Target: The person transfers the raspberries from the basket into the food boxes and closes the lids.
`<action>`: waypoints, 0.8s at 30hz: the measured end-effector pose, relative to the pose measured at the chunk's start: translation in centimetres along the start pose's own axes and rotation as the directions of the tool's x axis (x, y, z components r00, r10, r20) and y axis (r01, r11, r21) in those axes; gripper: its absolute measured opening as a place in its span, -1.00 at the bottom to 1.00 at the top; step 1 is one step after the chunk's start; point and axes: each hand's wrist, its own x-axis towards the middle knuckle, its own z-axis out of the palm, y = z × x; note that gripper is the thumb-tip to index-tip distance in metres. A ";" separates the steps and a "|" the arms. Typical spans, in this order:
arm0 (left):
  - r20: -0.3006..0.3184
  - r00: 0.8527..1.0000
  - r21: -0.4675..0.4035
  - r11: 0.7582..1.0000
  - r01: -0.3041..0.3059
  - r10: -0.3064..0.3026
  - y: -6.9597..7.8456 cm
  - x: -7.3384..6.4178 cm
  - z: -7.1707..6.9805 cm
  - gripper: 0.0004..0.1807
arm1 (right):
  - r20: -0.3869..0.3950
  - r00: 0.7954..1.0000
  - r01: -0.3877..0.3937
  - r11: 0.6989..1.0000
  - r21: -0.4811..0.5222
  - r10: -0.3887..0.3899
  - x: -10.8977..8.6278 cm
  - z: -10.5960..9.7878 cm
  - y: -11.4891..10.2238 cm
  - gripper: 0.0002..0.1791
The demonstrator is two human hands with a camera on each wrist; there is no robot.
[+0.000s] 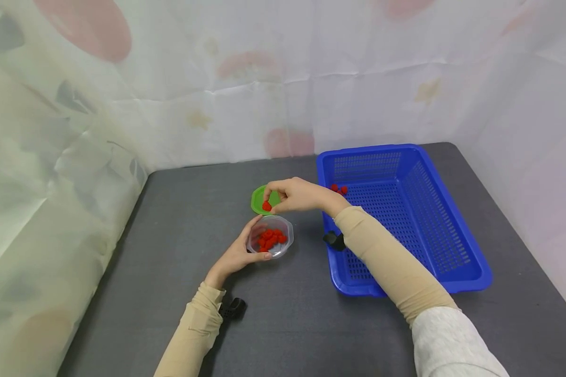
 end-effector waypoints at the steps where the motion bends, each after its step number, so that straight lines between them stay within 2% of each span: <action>1: 0.003 1.000 -0.001 1.000 0.001 -0.001 0.0 0.0 0.0 0.10 | 0.012 1.000 0.004 1.000 0.000 -0.004 0.3 0.1 -0.2 -0.74; 2: 0.011 1.000 -0.005 1.000 0.009 -0.009 0.4 -0.2 -0.1 0.09 | 0.023 1.000 0.006 1.000 0.003 -0.006 0.5 0.3 -0.3 -0.74; 7: 0.012 1.000 -0.007 1.000 0.029 -0.029 0.4 -0.2 -0.1 0.06 | 0.073 0.997 0.007 1.000 0.021 -0.008 1.7 1.0 -0.6 -0.75; 12: 0.006 1.000 -0.009 1.000 0.003 -0.003 0.0 0.0 -0.1 0.06 | 0.127 0.992 0.013 0.999 0.035 -0.017 3.0 2.1 -0.1 -0.75; 20: 0.023 0.999 0.003 0.999 0.038 -0.038 0.1 -0.1 -0.2 0.15 | 0.223 0.974 -0.044 0.998 0.045 0.033 4.2 3.6 0.6 -0.73; 24: 0.043 0.999 0.009 1.000 0.004 -0.005 0.0 -0.1 -0.3 0.15 | 0.255 0.965 -0.069 0.996 0.054 0.053 4.5 4.3 0.9 -0.74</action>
